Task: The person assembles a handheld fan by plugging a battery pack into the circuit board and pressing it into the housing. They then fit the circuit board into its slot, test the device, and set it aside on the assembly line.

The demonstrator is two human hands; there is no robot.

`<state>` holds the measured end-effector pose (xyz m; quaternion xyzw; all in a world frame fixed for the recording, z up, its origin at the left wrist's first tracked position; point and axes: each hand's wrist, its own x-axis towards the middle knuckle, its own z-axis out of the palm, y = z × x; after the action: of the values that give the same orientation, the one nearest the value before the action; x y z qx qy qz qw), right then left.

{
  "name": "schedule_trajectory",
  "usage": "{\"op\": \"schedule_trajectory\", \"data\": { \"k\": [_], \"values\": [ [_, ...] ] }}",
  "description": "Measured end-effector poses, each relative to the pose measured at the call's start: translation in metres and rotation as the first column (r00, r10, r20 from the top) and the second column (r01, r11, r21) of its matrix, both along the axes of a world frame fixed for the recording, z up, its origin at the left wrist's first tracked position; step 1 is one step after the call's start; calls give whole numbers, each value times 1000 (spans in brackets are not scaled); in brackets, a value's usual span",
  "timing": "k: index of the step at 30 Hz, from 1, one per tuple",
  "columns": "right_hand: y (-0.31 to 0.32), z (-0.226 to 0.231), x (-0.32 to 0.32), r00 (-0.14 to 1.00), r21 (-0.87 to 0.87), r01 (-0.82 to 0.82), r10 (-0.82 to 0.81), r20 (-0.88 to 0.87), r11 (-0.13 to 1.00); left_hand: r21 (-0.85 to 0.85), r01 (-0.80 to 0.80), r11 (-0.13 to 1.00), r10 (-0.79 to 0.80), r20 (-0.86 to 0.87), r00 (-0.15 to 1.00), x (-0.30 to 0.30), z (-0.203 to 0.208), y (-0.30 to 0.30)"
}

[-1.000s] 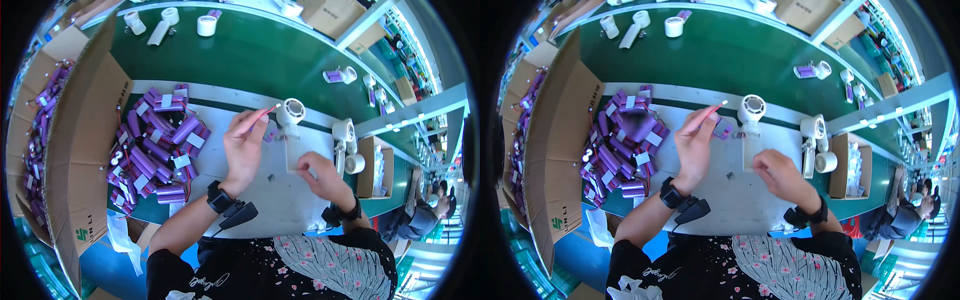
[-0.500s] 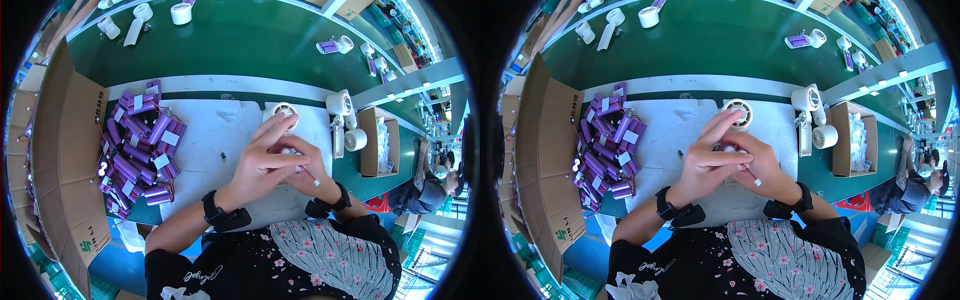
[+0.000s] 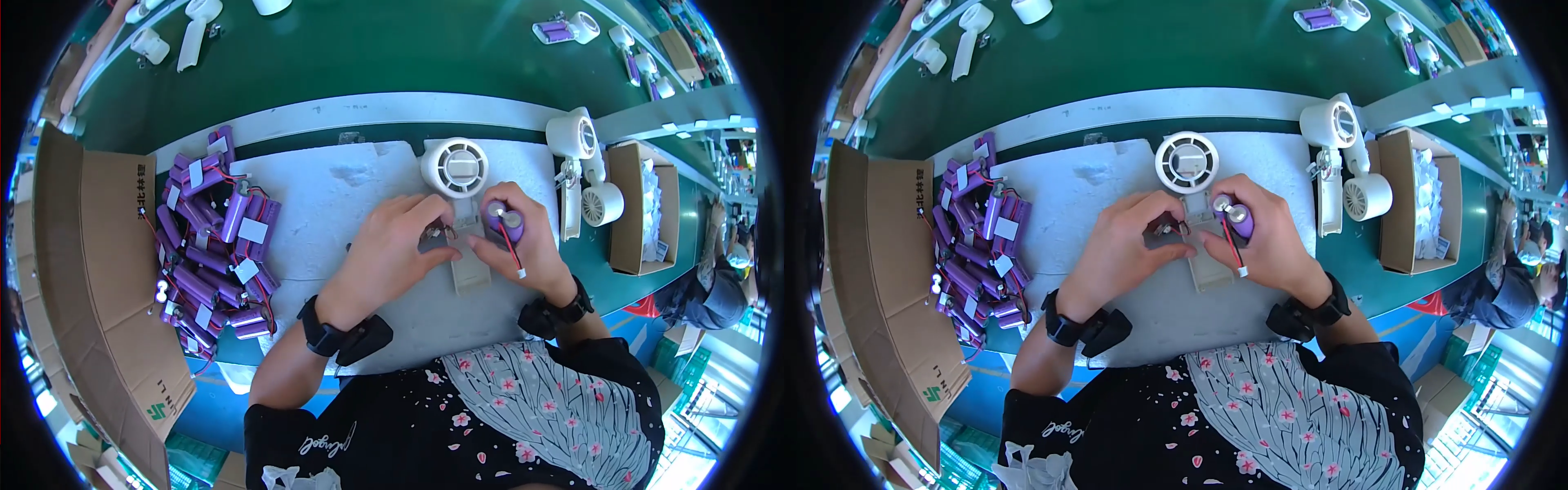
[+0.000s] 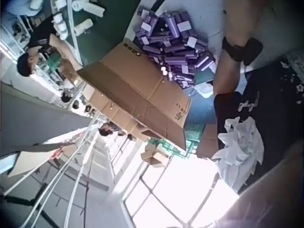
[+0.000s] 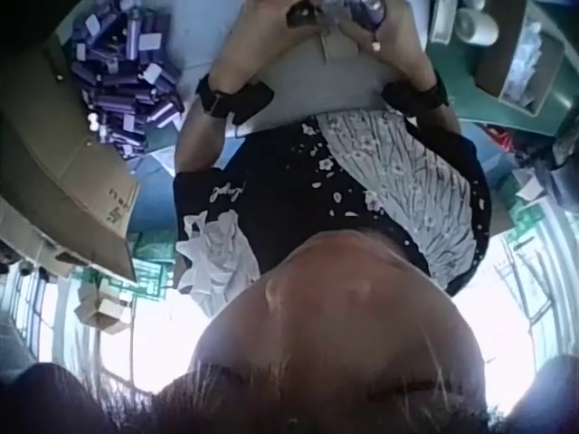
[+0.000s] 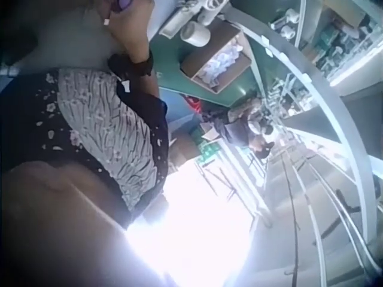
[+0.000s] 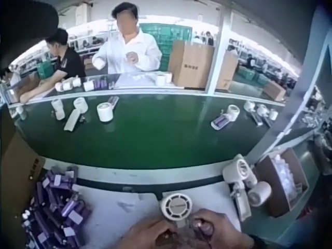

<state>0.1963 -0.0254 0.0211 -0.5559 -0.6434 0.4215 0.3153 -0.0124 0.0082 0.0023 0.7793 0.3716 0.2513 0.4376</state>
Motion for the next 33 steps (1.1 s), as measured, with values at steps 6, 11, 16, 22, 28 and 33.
{"op": "schedule_trajectory", "data": {
  "k": [6,11,16,22,28,33],
  "values": [
    [1,-9,-7,981,400,-155,95,167,903,-95,8,995,-1,74,997,-1,1,4],
    [-4,-17,-9,968,469,-188,80,240,863,-162,59,985,-37,137,990,-3,3,5],
    [-3,-17,-15,972,472,-165,61,227,866,-127,70,989,-51,147,988,-7,1,5],
    [-4,-18,-13,980,443,-140,59,192,885,-97,108,989,-94,137,986,-8,11,6],
    [-5,-16,-12,980,388,-143,76,184,911,-263,61,963,-5,206,979,-8,15,6],
    [-5,-17,-13,977,401,-140,60,206,905,53,49,997,-56,146,988,-11,3,8]
  ]
}}
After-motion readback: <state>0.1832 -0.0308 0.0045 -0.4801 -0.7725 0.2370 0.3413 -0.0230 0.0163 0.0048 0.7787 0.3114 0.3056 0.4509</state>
